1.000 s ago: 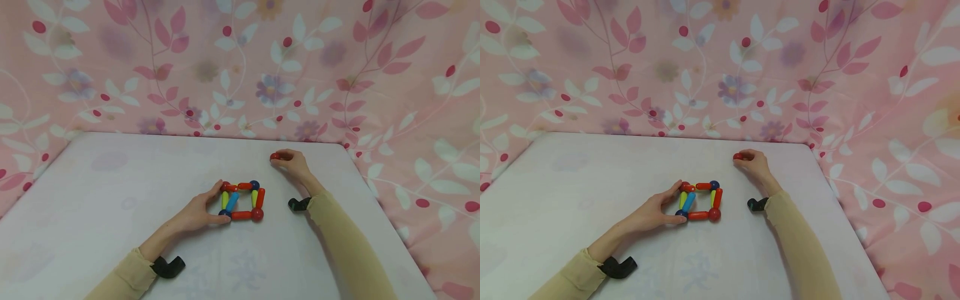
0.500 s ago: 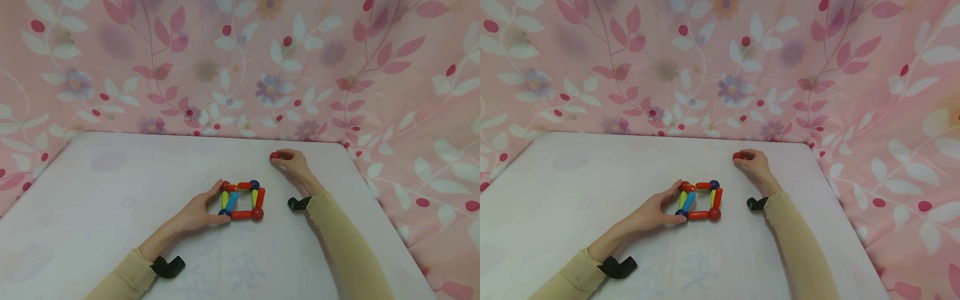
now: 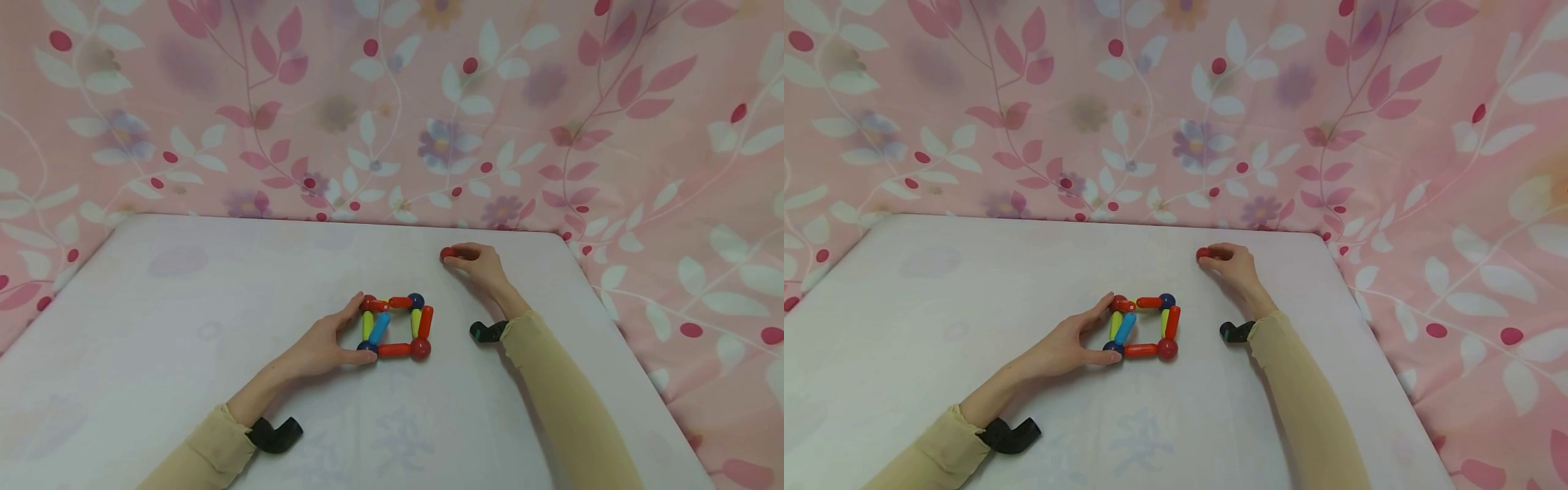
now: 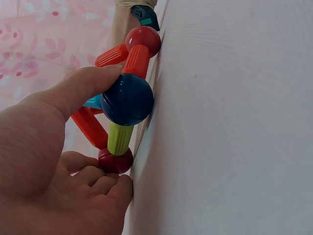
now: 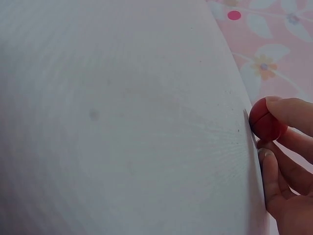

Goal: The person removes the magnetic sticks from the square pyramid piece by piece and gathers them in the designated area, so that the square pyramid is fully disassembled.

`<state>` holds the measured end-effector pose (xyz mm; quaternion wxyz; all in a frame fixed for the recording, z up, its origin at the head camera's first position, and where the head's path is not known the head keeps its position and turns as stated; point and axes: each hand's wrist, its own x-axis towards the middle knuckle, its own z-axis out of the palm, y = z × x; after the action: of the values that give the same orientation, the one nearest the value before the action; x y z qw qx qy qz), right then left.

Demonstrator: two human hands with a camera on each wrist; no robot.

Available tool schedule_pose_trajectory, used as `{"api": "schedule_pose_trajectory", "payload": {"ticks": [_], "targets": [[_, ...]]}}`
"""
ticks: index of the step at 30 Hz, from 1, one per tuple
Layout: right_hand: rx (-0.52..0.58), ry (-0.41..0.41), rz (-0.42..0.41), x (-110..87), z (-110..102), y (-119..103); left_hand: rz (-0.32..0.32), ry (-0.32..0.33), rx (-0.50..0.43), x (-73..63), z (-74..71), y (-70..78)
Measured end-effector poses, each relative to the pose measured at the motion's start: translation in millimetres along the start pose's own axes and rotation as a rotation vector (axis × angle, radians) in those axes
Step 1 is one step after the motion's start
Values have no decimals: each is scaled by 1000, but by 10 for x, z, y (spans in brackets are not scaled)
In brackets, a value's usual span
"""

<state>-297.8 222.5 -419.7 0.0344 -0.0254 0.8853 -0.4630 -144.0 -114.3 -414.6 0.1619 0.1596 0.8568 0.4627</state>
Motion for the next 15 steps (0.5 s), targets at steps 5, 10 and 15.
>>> {"api": "schedule_pose_trajectory", "payload": {"ticks": [5, 10, 15], "targets": [[-6, -1, 9, 3, -1, 7, -20, 3, -5, -8, 0, 7], [2, -2, 10, -5, -11, -7, -40, 6, 1, -6, 6, 12], [11, -1, 1, -5, -14, -9, -41, 6, 3, 0, 9, 13]]}}
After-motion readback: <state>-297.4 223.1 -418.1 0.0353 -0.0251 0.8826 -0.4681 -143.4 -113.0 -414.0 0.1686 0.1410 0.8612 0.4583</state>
